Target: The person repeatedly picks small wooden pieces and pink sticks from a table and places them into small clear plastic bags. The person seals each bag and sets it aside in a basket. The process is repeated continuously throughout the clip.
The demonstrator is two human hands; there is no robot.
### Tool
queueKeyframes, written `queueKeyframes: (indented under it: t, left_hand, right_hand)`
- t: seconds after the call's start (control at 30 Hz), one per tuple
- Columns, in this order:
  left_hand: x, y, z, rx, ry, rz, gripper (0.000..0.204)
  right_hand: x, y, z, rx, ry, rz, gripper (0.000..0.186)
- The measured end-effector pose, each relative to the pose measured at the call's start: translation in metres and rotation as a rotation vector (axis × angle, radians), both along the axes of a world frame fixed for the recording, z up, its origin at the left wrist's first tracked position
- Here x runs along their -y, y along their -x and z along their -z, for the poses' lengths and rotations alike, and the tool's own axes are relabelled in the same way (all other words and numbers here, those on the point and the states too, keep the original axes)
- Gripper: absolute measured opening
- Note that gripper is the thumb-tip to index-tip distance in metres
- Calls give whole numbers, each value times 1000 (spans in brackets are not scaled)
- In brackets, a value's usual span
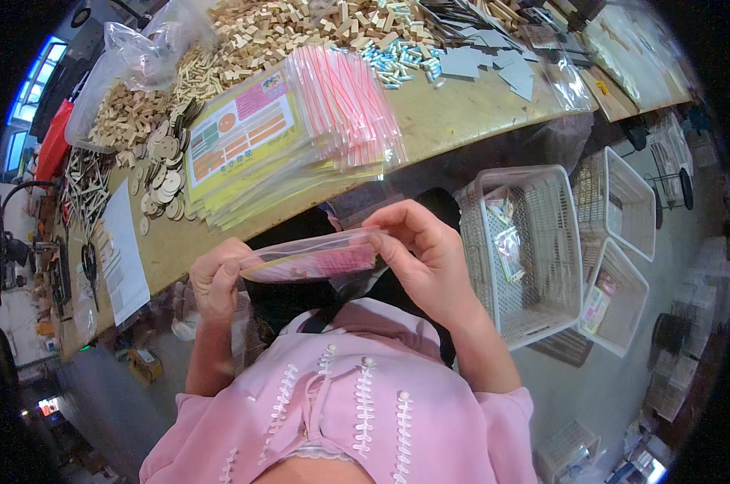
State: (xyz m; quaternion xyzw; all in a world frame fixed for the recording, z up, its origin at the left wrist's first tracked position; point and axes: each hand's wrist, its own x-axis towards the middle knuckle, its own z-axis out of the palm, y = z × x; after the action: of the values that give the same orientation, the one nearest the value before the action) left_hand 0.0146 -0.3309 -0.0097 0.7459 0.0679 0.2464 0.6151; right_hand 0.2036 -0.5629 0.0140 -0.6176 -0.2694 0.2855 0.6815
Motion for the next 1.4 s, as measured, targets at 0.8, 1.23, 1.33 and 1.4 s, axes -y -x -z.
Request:
queueKeyframes:
  t: [0.8, 1.23, 1.33, 1.4]
  left_hand:
    - [42, -54, 16, -90, -639, 153, 15]
    - [30, -61, 7, 117, -706, 158, 18]
    - [17, -72, -11, 207, -807, 3, 18]
    - [2, -85, -17, 168, -866, -131, 23]
  right_hand:
    - [16, 0, 47, 346, 189, 76, 7]
    - [236, -79, 81, 431, 422, 913, 11]
    - [257, -74, 120, 624, 726, 889, 14]
    - [249, -70, 136, 671, 864, 820, 16]
